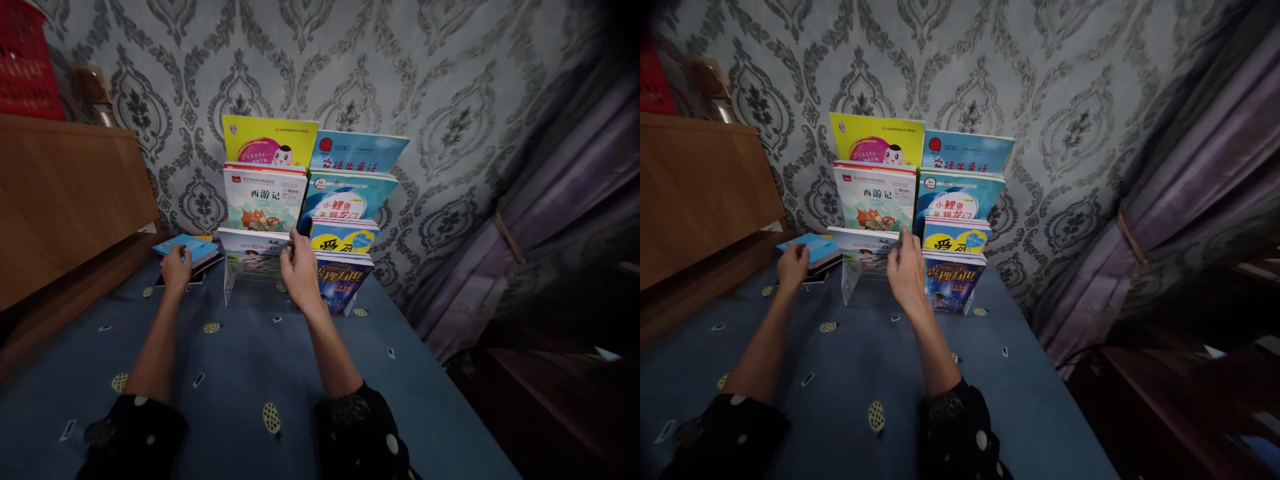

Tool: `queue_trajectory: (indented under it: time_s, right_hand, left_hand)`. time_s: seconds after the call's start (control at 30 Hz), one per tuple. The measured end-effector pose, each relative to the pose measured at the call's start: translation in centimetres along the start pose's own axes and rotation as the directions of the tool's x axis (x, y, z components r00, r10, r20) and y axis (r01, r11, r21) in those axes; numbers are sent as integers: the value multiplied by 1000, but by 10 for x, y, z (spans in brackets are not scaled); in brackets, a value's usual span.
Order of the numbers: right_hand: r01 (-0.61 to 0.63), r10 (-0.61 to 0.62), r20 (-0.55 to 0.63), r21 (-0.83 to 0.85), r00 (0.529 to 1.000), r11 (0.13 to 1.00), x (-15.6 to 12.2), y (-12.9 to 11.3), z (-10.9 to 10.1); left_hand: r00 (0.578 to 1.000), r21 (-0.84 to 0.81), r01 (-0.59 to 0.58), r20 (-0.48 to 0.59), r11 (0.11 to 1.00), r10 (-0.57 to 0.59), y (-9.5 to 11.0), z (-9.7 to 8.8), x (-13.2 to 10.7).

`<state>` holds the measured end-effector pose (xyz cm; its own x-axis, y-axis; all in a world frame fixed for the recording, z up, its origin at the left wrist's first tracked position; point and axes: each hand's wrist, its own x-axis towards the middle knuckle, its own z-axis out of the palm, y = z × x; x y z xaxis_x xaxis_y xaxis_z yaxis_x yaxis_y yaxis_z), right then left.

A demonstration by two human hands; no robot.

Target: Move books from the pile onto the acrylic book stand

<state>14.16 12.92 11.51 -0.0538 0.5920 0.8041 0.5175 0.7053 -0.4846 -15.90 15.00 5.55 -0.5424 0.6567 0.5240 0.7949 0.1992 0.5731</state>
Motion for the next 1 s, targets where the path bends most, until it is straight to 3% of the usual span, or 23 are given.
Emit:
queue_trajectory:
  time_s: [0.1, 0.27, 0.4, 0.53, 0.7, 0.9, 1.0]
  right_hand:
    - [13, -11, -33, 62, 999, 998, 3, -7, -12]
    - [84, -60, -158, 150, 986, 985, 6, -22, -31]
    - [125, -83, -213, 190, 973, 974, 8, -33, -42]
    - [134, -87, -226, 203, 970, 970, 10, -36, -47]
    - [137, -87, -228, 213, 970, 967, 11, -32, -46]
    - [108, -56, -200, 256, 978, 961, 11, -29, -49]
    - [102, -45, -207, 274, 977, 956, 12, -29, -51]
  left_hand:
    - [994, 166, 17, 100, 986, -34, -23, 10, -4]
    - [979, 272, -86, 200, 958, 31, -33, 22, 3]
    - [927, 393, -211, 372, 895, 55, -36, 31, 26]
    - [885, 395, -243, 463, 886, 36, -42, 35, 41]
    - [843, 413, -282, 538, 866, 18, -60, 25, 44]
    - [821, 395, -338, 567, 854, 62, -109, -4, 51]
    - [800, 390, -390, 592, 834, 98, -122, -15, 55]
